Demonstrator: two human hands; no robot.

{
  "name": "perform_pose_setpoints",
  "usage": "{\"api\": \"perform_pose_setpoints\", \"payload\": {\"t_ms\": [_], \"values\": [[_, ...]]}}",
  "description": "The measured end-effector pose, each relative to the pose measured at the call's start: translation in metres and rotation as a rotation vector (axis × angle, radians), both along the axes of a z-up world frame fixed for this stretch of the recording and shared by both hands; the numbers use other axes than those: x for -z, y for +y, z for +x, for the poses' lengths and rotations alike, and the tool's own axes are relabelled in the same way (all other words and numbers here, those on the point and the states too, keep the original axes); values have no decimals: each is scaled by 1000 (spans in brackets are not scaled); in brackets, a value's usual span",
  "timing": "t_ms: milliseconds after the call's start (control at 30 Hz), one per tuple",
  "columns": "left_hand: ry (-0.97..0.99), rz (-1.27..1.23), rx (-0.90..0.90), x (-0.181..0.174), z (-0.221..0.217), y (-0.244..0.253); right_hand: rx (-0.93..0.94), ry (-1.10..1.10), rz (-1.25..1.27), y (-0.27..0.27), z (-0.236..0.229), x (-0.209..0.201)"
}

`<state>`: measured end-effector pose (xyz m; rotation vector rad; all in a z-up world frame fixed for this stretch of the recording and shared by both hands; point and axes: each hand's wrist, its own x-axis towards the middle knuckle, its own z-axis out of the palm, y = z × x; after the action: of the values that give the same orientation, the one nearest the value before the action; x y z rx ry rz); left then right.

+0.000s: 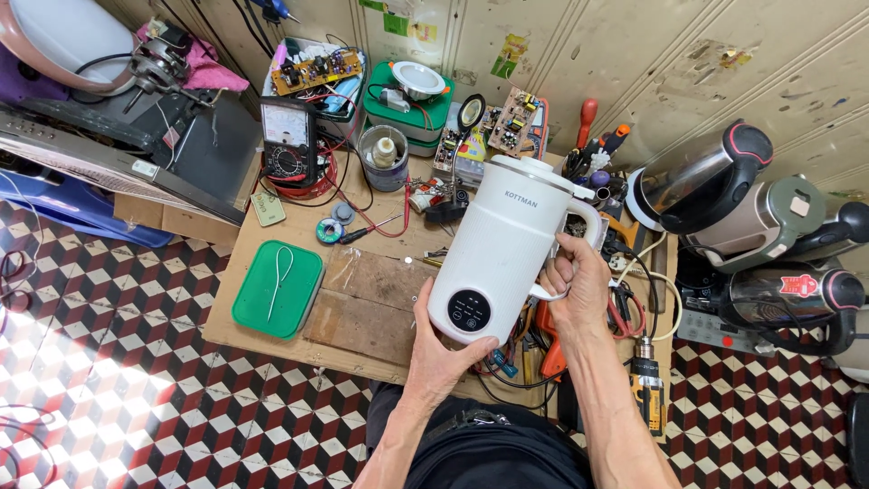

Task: Inspecting and cleaning the interior of an electric kettle at a repair workbench.

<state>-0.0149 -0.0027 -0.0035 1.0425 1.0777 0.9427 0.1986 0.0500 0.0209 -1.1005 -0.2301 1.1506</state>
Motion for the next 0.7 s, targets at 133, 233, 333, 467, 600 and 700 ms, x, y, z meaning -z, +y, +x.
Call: {"api": "perform_pose_setpoints", "payload": {"t_ms": [133,233,333,467,600,700], "values": [[4,-10,2,1,-2,0,-9,-4,-8,1,-2,0],[-30,-7,-5,1,-3,-1,-12,12,-5,0,-1,6],[-47,-26,-11,1,-4,-1,-22,-18,-5,1,-4,4],[-8,-19,-17,11,-10,-3,-63,-11,-20,0,-13,2],[155,41,-27,30,-21,-6,-203,-224,-78,-6,-39,13],[269,-11,-44,49,-32,-8,-328,-310,-117,-15,-66,29]]}}
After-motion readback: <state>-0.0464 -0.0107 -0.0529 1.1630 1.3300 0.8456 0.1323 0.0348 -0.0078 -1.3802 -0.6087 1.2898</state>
